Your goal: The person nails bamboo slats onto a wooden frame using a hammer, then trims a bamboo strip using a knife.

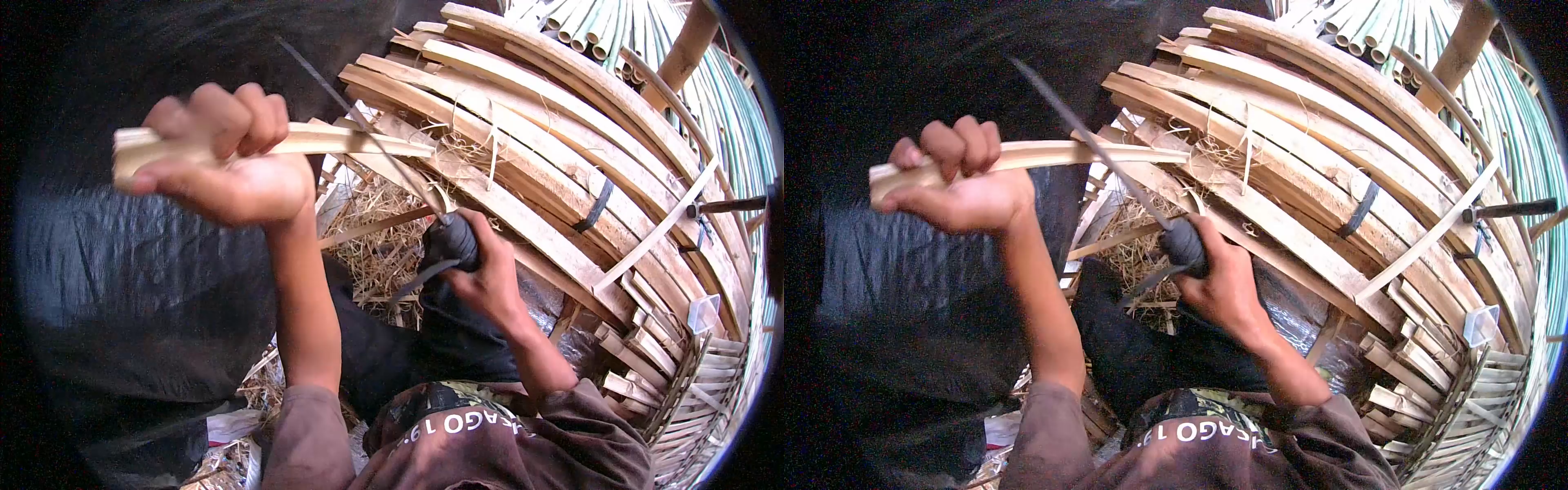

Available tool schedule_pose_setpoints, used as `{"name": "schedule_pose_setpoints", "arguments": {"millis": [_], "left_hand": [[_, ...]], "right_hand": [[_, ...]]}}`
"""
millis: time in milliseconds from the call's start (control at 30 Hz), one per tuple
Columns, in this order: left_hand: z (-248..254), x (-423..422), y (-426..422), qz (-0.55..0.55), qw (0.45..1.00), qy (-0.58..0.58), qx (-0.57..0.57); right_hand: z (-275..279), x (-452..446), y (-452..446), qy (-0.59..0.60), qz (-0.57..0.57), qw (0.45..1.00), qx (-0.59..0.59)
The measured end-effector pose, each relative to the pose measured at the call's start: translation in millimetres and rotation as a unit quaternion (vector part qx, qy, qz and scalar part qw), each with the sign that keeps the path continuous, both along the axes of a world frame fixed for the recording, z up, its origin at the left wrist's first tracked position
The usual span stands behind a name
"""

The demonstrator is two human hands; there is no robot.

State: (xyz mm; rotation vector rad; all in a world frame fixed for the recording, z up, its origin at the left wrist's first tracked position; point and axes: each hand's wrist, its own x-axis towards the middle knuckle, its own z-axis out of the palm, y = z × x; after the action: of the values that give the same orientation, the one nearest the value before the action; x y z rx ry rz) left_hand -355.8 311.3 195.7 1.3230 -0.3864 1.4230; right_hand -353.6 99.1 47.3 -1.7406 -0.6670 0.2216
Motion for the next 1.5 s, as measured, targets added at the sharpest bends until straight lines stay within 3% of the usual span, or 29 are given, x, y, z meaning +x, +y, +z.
{"name": "schedule_pose_setpoints", "arguments": {"millis": [100, 167, 267, 333, 500, 600, 667, 700, 767, 833, 933, 1000, 1067, 1167, 1233, 1300, 1333, 1400, 1500], "left_hand": [[-1, -5, -2, 0.015, 0.999, -0.012, -0.026], [-2, -7, 1, 0.016, 1.0, -0.004, -0.02], [2, 1, 0, 0.014, 1.0, -0.01, -0.01], [2, 2, -2, 0.033, 0.999, 0.001, 0.007], [3, 4, -3, 0.064, 0.998, -0.007, 0.003], [1, -2, 3, 0.075, 0.997, -0.008, 0.005], [-2, -5, 5, -0.025, 1.0, -0.016, -0.006], [0, -2, 4, -0.025, 0.999, -0.021, -0.005], [2, -1, -3, 0.072, 0.997, -0.016, -0.01], [1, -2, 1, 0.048, 0.999, -0.016, -0.006], [0, -2, 3, 0.098, 0.995, -0.009, -0.013], [-1, -5, 7, 0.108, 0.994, -0.005, -0.031], [-2, -8, 6, 0.091, 0.995, -0.005, -0.035], [-4, -9, 9, 0.053, 0.998, -0.004, -0.028], [0, -3, 6, 0.132, 0.99, -0.016, -0.039], [-3, -5, 8, 0.061, 0.998, -0.025, -0.013], [-2, -5, 9, 0.057, 0.998, -0.026, -0.011], [-1, -3, 10, 0.05, 0.998, -0.022, -0.013], [2, 0, 9, 0.122, 0.992, -0.001, -0.025]], "right_hand": [[-30, 9, -1, -0.025, -0.026, 0.998, -0.047], [-81, 30, -9, 0.063, -0.063, 0.984, -0.157], [-88, 39, -13, 0.012, -0.077, 0.981, -0.178], [-44, 26, -15, 0.004, -0.065, 0.98, -0.189], [-24, 5, -18, -0.007, -0.009, 0.999, -0.038], [-78, 22, -28, 0.054, -0.065, 0.976, -0.202], [-90, 29, -33, 0.057, -0.08, 0.967, -0.234], [-78, 27, -32, 0.046, -0.07, 0.965, -0.247], [-41, 17, -31, 0.028, -0.062, 0.973, -0.221], [-48, 12, -33, -0.022, -0.068, 0.986, -0.151], [-47, -1, -31, -0.009, -0.049, 0.993, -0.111], [-92, 12, -36, 0.014, -0.071, 0.983, -0.168], [-101, 23, -39, 0.062, -0.093, 0.959, -0.26], [-58, 12, -35, 0.034, -0.077, 0.958, -0.273], [-62, 16, -41, 0.0, -0.082, 0.961, -0.265], [-74, 15, -42, -0.007, -0.08, 0.969, -0.236], [-71, 14, -40, 0.063, -0.074, 0.969, -0.229], [-92, 13, -35, 0.092, -0.083, 0.973, -0.194], [-113, 15, -32, 0.18, -0.08, 0.971, -0.137]]}}
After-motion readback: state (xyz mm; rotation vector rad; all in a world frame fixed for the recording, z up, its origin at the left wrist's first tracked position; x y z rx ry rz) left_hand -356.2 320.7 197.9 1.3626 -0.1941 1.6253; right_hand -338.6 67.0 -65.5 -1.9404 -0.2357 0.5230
